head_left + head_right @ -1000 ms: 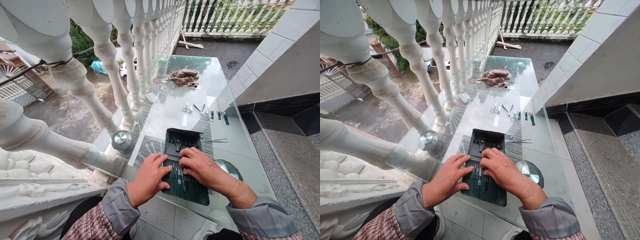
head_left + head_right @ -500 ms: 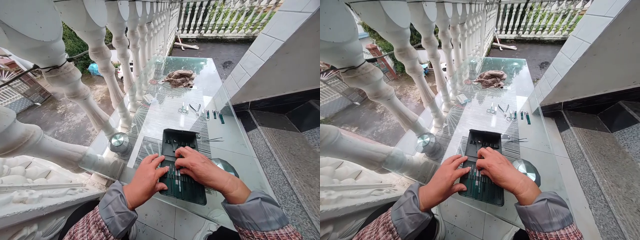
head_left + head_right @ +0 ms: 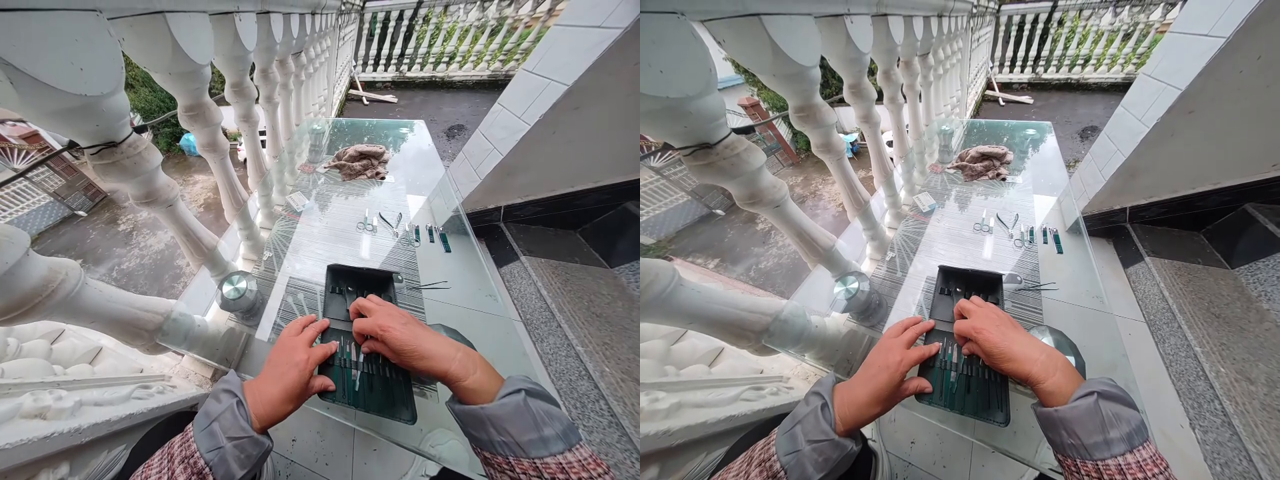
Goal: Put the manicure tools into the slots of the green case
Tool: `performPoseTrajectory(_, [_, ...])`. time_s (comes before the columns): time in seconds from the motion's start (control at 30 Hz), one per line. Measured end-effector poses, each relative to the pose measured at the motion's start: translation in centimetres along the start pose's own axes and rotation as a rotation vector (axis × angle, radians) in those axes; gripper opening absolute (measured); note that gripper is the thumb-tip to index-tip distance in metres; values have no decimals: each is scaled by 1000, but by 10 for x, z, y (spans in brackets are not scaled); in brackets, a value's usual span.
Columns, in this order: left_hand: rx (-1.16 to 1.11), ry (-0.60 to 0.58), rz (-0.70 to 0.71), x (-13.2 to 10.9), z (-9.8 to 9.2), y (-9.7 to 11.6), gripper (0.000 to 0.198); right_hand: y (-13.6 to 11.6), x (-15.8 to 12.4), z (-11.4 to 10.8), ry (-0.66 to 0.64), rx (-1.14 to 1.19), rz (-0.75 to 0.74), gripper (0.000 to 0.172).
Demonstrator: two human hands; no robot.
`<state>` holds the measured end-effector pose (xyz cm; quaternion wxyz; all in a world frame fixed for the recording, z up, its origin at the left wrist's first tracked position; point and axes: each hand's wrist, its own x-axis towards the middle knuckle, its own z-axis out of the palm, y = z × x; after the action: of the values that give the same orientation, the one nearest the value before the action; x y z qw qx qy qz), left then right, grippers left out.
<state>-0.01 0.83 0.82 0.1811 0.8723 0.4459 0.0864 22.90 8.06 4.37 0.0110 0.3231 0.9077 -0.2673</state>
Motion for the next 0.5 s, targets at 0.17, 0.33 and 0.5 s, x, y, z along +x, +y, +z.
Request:
performPoseTrajectory(0.17, [-12, -12, 1, -1, 0, -1, 67, 3, 0, 3, -14, 21, 39, 18])
performPoseTrajectory(0.33, [-12, -3, 1, -2, 0, 0, 68, 7, 1, 6, -2, 25, 6, 17])
performPoseTrajectory(0.5, [2, 3, 6, -3, 0, 0, 69, 10, -1, 6, 0, 15, 21, 16])
